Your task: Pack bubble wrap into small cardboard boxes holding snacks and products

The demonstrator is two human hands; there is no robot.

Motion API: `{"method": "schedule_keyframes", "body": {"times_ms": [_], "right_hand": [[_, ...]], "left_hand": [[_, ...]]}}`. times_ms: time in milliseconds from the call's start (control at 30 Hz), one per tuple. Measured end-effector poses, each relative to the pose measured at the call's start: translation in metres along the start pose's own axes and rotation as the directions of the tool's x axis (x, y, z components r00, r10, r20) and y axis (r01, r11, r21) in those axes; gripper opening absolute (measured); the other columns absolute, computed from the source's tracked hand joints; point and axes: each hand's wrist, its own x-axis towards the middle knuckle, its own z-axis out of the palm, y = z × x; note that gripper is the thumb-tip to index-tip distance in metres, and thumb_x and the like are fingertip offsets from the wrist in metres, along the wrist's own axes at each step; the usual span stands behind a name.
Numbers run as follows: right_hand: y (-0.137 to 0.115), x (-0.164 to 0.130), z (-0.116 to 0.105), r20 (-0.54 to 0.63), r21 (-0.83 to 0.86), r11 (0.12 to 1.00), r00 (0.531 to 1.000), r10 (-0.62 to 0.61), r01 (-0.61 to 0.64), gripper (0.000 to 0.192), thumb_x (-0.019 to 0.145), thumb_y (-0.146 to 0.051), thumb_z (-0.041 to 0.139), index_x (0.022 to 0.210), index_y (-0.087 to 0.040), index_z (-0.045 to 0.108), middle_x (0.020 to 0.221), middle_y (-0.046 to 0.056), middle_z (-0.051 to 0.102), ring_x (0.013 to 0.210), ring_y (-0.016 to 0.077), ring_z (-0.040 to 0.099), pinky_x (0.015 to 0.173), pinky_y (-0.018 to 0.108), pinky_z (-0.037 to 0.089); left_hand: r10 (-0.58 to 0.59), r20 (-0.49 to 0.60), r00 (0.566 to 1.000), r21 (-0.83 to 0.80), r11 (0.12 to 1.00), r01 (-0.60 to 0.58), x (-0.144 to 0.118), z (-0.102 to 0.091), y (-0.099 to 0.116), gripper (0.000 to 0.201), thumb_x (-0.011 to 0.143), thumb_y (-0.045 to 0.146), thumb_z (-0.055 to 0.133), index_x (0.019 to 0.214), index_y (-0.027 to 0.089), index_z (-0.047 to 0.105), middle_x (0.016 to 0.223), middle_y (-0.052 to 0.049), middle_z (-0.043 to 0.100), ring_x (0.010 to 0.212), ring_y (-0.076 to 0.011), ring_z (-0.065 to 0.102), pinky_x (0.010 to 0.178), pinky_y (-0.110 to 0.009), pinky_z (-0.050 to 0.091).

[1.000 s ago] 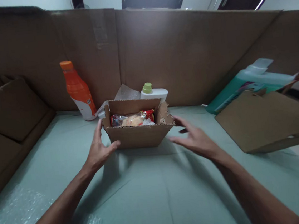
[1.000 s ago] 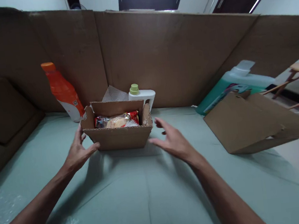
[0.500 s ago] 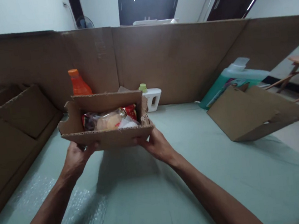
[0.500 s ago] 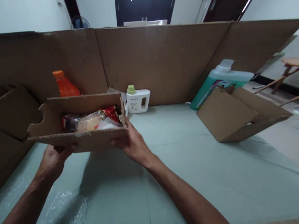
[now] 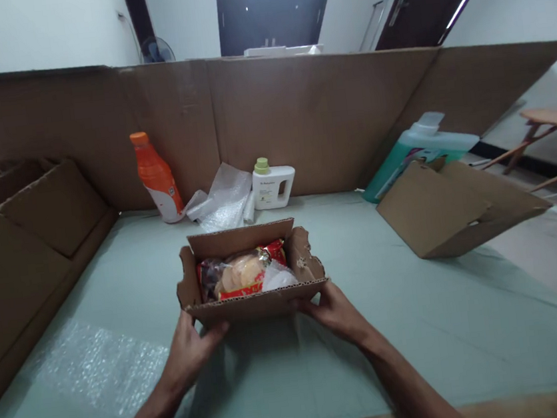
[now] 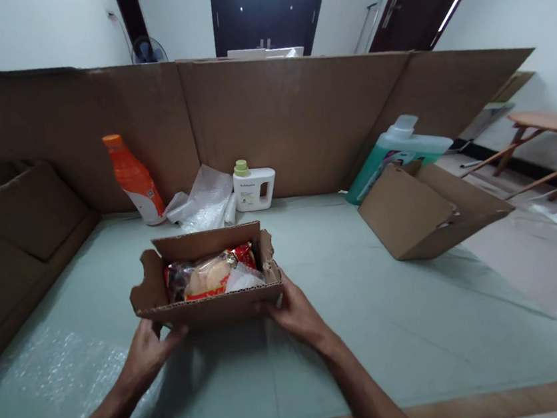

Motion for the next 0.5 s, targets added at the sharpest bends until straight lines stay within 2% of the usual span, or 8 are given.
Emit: {"method": "schedule_keyframes", "body": {"times_ms": [100,167,233,300,400,500], "right_hand": [[0.025,0.014,-0.028,0.066,0.248,0.966,0.996,0.054,-0.069,0.057,0.071,-0.053,0.083,0.117,-0.022,0.068,0.124,0.01,0.071,0.118,0.0321,0.065,0.102,0.047,0.053],[0.039,0.025,-0.046,0.067,0.334,0.938,0.995,0.08,-0.098,0.063,0.068,-0.053,0.085,0.12,-0.022,0.068,0.125,0.01,0.071,0.117,0.0313,0.065,0.1,0.045,0.054],[0.047,0.034,-0.056,-0.058,0.371,0.923,0.99,0.129,-0.099,0.069,0.068,-0.057,0.084,0.125,-0.023,0.065,0.128,0.01,0.07,0.12,0.0305,0.064,0.101,0.044,0.054],[0.052,0.034,-0.057,-0.206,0.358,0.929,0.962,0.179,-0.096,0.065,0.072,-0.06,0.079,0.124,-0.023,0.065,0.128,0.01,0.069,0.12,0.0293,0.064,0.103,0.044,0.052],[0.051,0.003,-0.045,-0.274,0.316,0.939,0.934,0.229,-0.138,0.053,0.08,-0.055,0.073,0.121,-0.022,0.066,0.122,0.011,0.072,0.113,0.0286,0.067,0.099,0.046,0.054],[0.041,-0.06,-0.022,-0.234,0.255,0.952,0.944,0.232,-0.171,0.058,0.083,-0.049,0.07,0.134,-0.023,0.061,0.132,0.013,0.068,0.119,0.0307,0.065,0.097,0.046,0.056]], "left_hand": [[0.082,0.006,0.997,0.045,0.996,-0.082,-0.046,0.012,-0.012,0.072,0.081,0.056,0.071,0.14,0.02,0.051,0.137,-0.017,0.06,0.132,-0.0381,0.055,0.109,-0.056,0.046],[0.141,0.054,0.989,0.059,0.988,-0.144,-0.06,0.012,-0.016,0.068,0.087,0.05,0.066,0.147,0.025,0.043,0.145,-0.015,0.055,0.135,-0.0368,0.052,0.11,-0.056,0.044],[0.164,0.066,0.984,0.072,0.983,-0.169,-0.053,0.007,-0.015,0.069,0.09,0.046,0.063,0.152,0.029,0.036,0.148,-0.014,0.052,0.134,-0.0353,0.053,0.111,-0.057,0.044],[0.165,0.061,0.984,0.081,0.982,-0.17,-0.034,0.005,-0.011,0.077,0.089,0.046,0.065,0.155,0.03,0.03,0.154,-0.015,0.045,0.137,-0.0357,0.05,0.113,-0.059,0.04],[0.144,0.206,0.968,0.038,0.987,-0.155,-0.018,0.014,-0.009,0.089,0.081,0.055,0.07,0.156,0.025,0.032,0.16,-0.017,0.038,0.145,-0.0403,0.04,0.118,-0.062,0.034],[0.069,0.371,0.926,0.016,0.997,-0.081,-0.04,0.036,-0.02,0.086,0.079,0.061,0.069,0.152,0.024,0.043,0.151,-0.017,0.05,0.143,-0.0434,0.042,0.117,-0.063,0.034]]}}
